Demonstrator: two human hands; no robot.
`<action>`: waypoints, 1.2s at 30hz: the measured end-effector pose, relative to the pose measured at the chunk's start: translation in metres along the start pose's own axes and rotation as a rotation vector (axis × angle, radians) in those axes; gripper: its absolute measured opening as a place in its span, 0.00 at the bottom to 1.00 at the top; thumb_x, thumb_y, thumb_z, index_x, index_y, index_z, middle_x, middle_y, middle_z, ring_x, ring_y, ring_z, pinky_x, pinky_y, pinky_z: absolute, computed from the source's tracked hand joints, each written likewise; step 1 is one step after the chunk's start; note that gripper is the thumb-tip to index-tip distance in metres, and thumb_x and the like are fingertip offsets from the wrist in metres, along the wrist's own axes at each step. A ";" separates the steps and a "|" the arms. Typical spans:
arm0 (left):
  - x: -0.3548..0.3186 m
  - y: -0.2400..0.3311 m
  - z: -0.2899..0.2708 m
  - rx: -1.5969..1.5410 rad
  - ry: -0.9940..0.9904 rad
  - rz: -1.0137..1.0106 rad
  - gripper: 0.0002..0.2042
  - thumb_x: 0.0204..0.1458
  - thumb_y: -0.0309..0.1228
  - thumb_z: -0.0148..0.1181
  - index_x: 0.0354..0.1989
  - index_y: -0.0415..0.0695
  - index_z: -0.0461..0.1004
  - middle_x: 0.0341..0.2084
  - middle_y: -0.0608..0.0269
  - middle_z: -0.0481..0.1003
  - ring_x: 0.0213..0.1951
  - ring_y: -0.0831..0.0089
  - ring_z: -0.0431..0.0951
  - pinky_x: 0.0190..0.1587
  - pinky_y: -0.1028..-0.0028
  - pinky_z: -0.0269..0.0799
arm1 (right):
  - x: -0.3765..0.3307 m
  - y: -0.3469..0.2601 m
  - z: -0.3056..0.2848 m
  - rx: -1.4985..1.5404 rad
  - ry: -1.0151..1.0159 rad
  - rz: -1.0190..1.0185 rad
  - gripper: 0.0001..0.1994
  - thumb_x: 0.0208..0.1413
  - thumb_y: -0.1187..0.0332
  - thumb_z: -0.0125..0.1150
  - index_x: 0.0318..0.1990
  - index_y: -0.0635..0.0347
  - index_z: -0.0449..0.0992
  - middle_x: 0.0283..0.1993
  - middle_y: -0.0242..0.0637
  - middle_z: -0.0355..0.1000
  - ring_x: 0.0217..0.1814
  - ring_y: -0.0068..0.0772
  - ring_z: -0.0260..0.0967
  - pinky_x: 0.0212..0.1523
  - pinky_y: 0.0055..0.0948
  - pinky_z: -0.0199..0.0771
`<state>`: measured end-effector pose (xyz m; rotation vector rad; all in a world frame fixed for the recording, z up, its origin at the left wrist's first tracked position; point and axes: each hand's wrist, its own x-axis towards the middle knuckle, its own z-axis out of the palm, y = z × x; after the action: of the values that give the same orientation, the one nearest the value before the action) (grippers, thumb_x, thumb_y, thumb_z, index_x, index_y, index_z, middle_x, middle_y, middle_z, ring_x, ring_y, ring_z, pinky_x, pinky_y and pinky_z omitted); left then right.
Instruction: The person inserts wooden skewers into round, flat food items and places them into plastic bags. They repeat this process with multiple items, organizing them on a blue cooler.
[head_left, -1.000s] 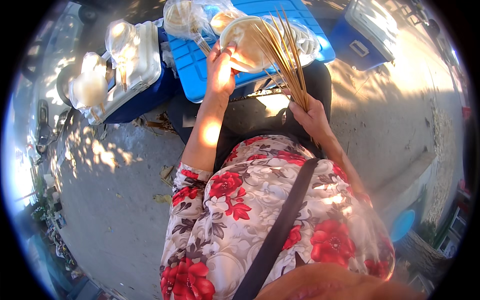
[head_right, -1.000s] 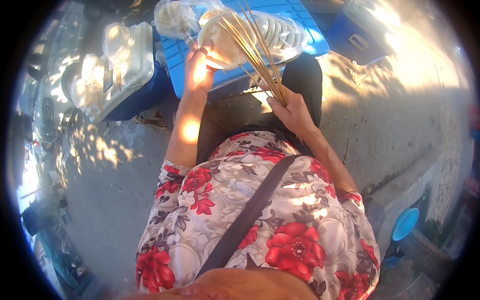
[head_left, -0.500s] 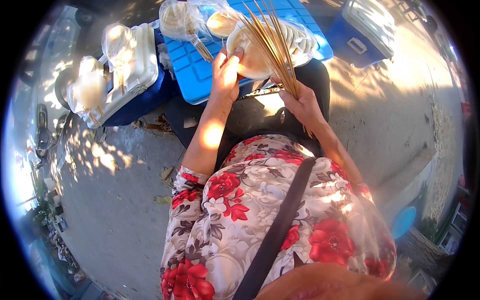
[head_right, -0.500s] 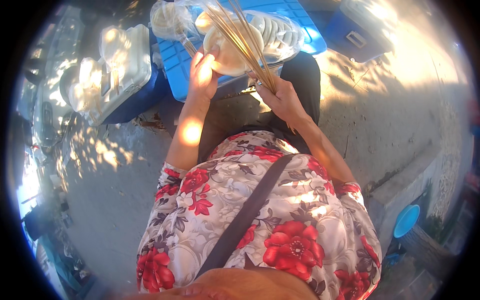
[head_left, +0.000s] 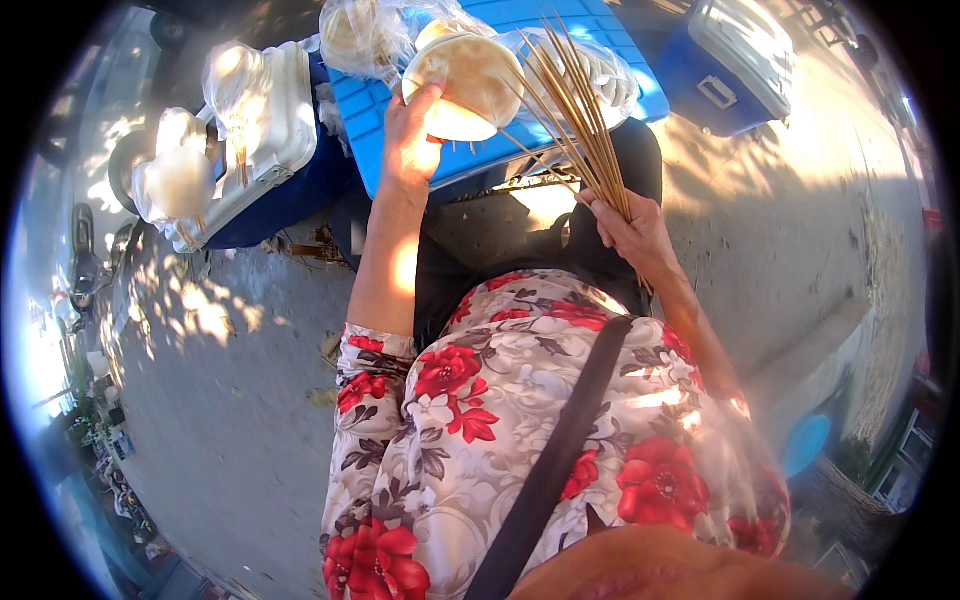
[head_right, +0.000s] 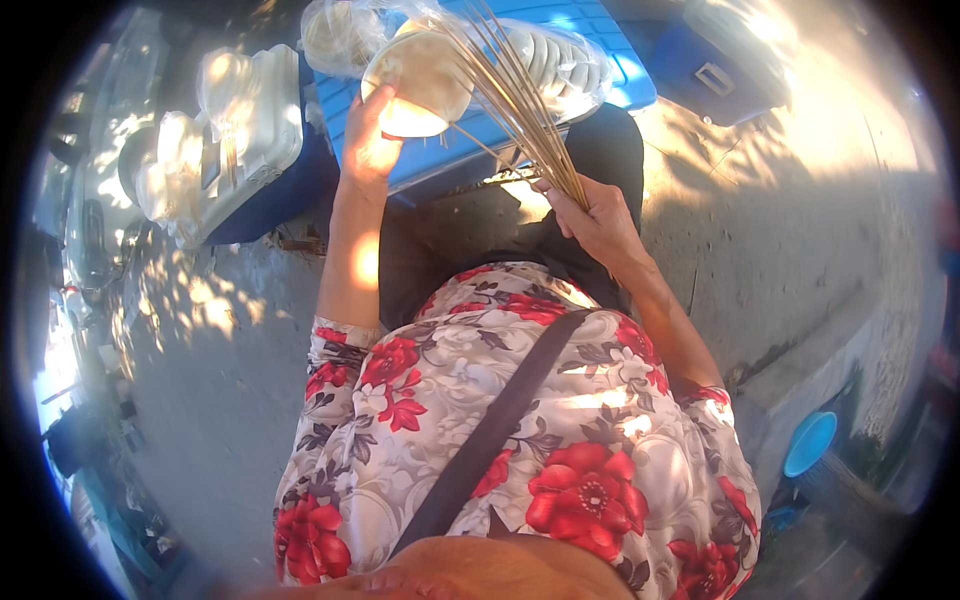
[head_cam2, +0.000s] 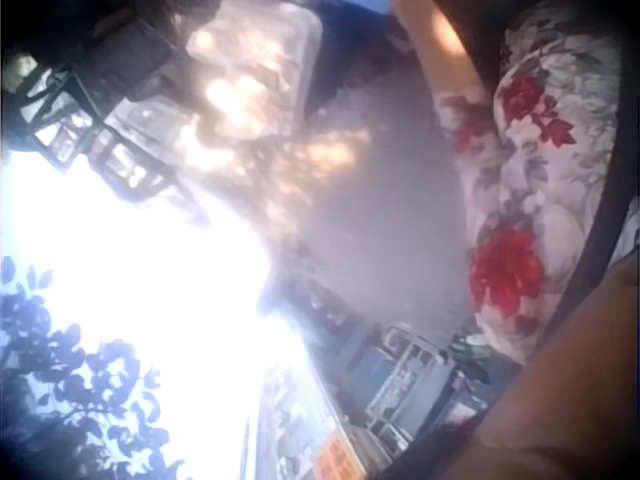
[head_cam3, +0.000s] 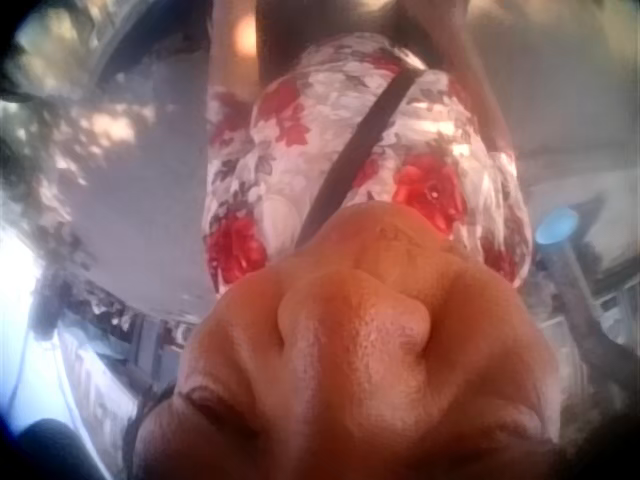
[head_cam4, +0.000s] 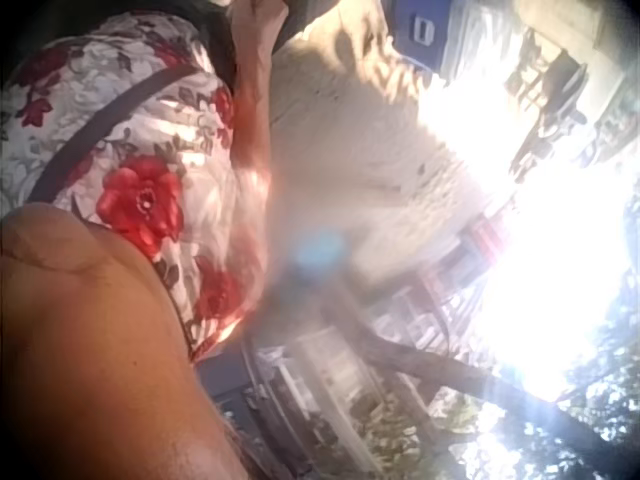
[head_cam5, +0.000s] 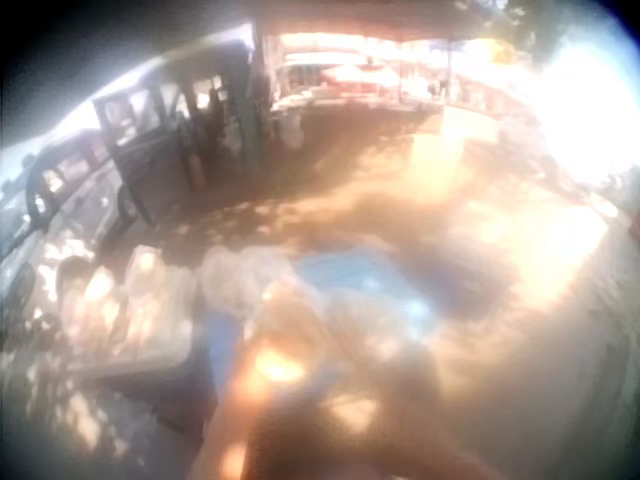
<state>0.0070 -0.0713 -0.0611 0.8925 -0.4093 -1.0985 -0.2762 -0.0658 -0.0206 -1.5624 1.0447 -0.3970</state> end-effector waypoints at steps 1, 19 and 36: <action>0.001 0.007 0.005 0.025 0.039 -0.006 0.21 0.51 0.25 0.53 0.55 0.36 0.61 0.48 0.53 0.68 0.49 0.60 0.70 0.51 0.60 0.69 | -0.009 -0.002 -0.004 0.064 -0.034 0.050 0.13 0.59 0.69 0.50 0.49 0.63 0.73 0.18 0.23 0.58 0.20 0.13 0.53 0.20 0.18 0.54; -0.002 0.011 0.008 0.037 0.120 0.042 0.19 0.44 0.25 0.61 0.47 0.38 0.67 0.38 0.56 0.73 0.39 0.65 0.76 0.42 0.65 0.75 | -0.018 -0.007 -0.009 0.068 -0.048 -0.020 0.17 0.55 0.72 0.51 0.54 0.60 0.69 0.25 0.22 0.63 0.25 0.13 0.53 0.26 0.17 0.57; -0.028 -0.012 0.035 0.123 -0.054 0.078 0.18 0.46 0.25 0.58 0.47 0.39 0.68 0.37 0.63 0.74 0.39 0.74 0.73 0.44 0.73 0.69 | -0.004 -0.007 0.005 0.068 0.025 -0.082 0.17 0.57 0.71 0.50 0.55 0.59 0.69 0.22 0.22 0.59 0.24 0.13 0.52 0.25 0.18 0.55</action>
<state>-0.0361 -0.0628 -0.0461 0.9486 -0.5569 -1.0356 -0.2724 -0.0600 -0.0148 -1.5463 0.9784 -0.5050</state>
